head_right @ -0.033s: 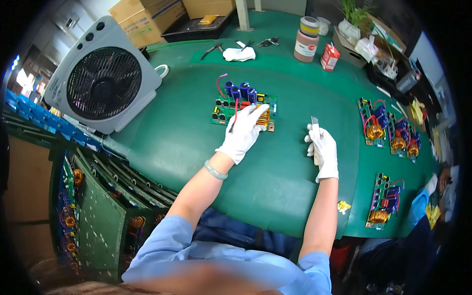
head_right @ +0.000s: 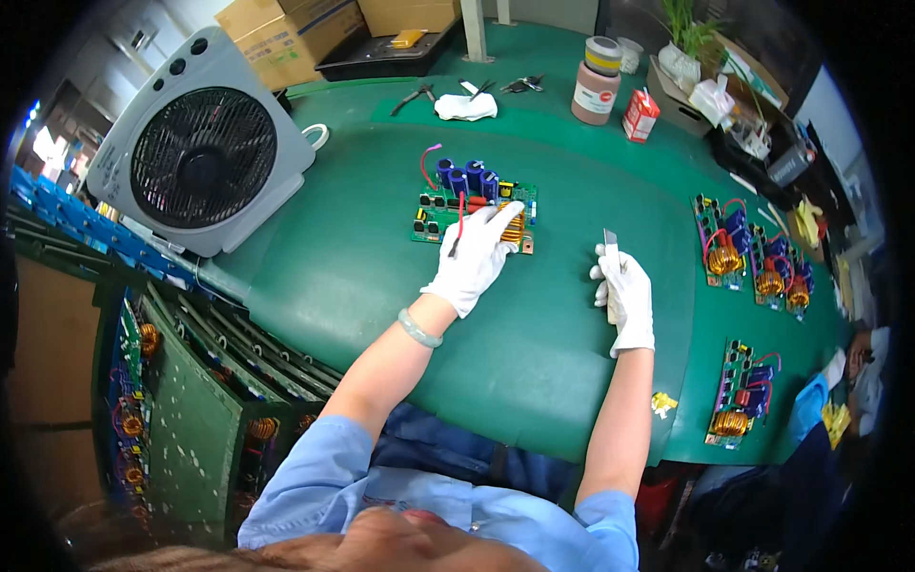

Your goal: The person picks up a green circuit board from a rack and places it on a green workbench. They use a small metal tool to scrape the surface of the board, then flip it over to inspect the components. The person repeats this process with multiple boards, handling them one at a time and placing them back on the rack.

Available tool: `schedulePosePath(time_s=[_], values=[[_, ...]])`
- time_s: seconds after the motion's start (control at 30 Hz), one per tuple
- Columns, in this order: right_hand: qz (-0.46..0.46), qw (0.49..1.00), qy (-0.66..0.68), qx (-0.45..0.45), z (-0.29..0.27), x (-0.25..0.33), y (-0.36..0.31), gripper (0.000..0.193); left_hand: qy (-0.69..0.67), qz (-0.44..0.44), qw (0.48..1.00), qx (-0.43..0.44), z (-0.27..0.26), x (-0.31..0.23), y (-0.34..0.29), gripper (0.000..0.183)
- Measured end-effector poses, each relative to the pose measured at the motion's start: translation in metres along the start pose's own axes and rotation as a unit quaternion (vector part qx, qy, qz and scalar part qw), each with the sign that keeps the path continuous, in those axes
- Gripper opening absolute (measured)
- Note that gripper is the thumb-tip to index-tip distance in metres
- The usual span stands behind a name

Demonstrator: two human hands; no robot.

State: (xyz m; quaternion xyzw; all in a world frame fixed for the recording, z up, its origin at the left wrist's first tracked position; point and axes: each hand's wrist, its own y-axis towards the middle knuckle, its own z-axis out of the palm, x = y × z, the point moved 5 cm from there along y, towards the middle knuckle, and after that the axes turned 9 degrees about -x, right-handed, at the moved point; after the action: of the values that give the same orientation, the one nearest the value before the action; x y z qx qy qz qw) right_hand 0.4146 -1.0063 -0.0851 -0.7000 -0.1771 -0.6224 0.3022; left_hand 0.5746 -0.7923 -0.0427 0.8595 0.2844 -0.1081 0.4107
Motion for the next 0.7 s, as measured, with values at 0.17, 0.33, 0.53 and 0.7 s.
schedulePosePath(time_s=[0.17, 0.33, 0.53, 0.7], values=[[-0.020, 1.000, -0.010, 0.007, -0.007, -0.002, 0.002, 0.034, 0.073, -0.019, 0.997, 0.007, 0.018, 0.021, 0.024, 0.045], [-0.007, 1.000, 0.024, -0.001, -0.009, 0.002, 0.000, 0.038, -0.059, -0.128, 0.990, -0.020, 0.026, 0.074, 0.069, 0.043], [0.002, 0.999, 0.034, -0.002, -0.006, 0.009, -0.004, 0.040, 0.070, -0.117, 0.989, -0.058, 0.041, 0.130, 0.105, 0.046], [-0.008, 1.000, 0.029, -0.007, -0.006, 0.013, -0.005, 0.040, 0.240, -0.092, 0.966, -0.002, 0.051, 0.144, 0.120, 0.057]])
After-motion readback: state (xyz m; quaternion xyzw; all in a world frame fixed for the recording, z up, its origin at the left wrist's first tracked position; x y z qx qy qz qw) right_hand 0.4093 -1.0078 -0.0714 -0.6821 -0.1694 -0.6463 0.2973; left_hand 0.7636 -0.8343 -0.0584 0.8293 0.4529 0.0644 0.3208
